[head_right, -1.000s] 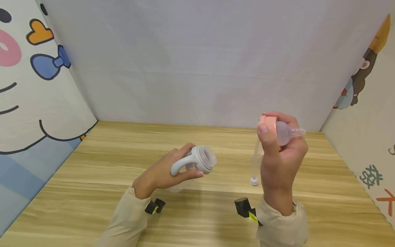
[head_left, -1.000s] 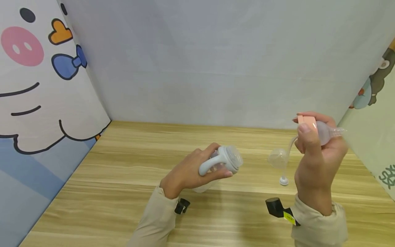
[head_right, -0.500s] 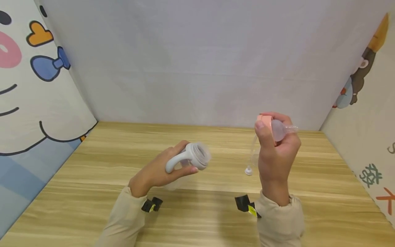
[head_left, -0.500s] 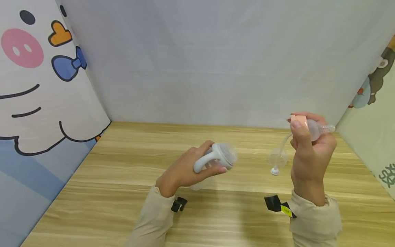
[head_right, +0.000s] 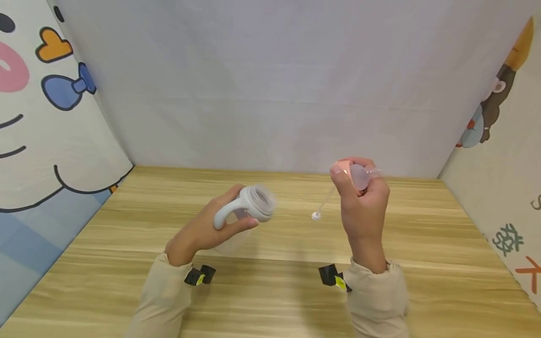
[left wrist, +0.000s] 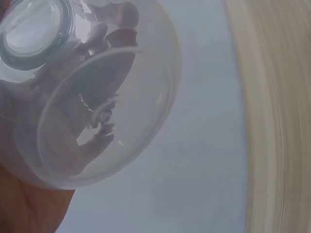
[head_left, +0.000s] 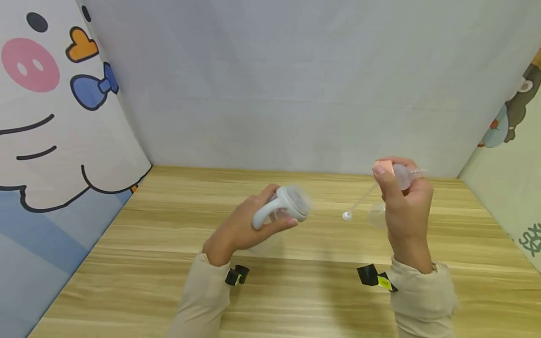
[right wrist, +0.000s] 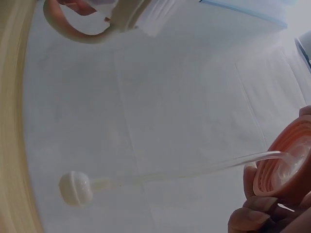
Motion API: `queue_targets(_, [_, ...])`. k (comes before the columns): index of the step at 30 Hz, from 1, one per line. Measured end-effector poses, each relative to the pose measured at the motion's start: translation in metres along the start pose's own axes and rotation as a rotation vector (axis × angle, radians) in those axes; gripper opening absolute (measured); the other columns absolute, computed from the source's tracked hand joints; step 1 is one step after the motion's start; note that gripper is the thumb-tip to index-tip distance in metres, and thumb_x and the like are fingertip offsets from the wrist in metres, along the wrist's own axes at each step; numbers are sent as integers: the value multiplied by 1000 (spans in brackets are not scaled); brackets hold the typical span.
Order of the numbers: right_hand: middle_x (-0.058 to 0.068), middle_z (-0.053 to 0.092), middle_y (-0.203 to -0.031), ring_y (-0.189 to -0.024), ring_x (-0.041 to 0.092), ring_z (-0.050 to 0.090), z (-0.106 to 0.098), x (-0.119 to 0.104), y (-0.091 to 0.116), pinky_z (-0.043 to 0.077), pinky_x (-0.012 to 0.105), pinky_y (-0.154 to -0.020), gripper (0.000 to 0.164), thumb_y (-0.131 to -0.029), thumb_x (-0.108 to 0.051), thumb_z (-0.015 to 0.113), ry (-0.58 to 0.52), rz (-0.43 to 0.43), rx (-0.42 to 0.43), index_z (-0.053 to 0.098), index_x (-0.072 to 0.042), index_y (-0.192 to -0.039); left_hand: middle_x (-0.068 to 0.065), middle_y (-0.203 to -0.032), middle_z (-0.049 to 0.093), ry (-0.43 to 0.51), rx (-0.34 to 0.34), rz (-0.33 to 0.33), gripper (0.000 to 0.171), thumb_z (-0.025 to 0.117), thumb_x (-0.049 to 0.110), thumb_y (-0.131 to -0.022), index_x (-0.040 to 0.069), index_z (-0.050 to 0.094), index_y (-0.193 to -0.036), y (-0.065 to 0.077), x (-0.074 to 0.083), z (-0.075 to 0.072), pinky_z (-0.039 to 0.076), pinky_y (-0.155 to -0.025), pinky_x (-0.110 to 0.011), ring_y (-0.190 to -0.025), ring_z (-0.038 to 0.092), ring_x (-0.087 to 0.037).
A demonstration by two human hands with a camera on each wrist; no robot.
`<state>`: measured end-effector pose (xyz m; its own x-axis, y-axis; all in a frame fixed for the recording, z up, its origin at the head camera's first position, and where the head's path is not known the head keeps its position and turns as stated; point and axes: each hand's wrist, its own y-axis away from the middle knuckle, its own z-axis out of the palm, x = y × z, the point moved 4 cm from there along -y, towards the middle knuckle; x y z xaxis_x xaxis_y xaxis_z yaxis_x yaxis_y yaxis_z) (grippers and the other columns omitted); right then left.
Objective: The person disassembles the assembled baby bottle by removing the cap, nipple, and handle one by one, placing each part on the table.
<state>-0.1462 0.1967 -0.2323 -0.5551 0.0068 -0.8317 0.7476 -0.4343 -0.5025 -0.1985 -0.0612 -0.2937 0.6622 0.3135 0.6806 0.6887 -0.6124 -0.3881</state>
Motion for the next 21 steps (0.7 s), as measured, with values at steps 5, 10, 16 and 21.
queue_targets(5, [-3,55,-75,-65,11,41,6,9,2,39,21,-60,5,-89,-9,69,122,60,-55,69,-11,-93,4,-94,67,3,15,5,43,71,29,-95,17,50,-131,4,0,-6,53,-71,-33,-76,59,-13])
queue_targets(10, [-5,58,-80,-65,12,42,10,17,3,38,24,-57,6,-92,-18,70,296,121,-116,68,-16,-97,4,-97,68,33,28,35,41,72,27,-95,17,51,-129,4,2,-8,54,-75,-34,-80,60,-10])
queue_targets(16, [-6,60,-88,-72,11,49,13,24,5,45,24,-62,17,-93,-28,70,449,153,-191,65,-16,-105,3,-99,68,32,29,46,44,73,25,-94,14,51,-130,3,7,-9,56,-77,-43,-82,60,-11])
queue_targets(21, [-5,61,-100,-80,12,55,16,29,6,48,22,-68,25,-93,-31,70,500,152,-229,66,-13,-111,2,-101,68,30,28,42,46,72,25,-94,14,50,-133,3,8,-11,56,-76,-39,-82,60,-11])
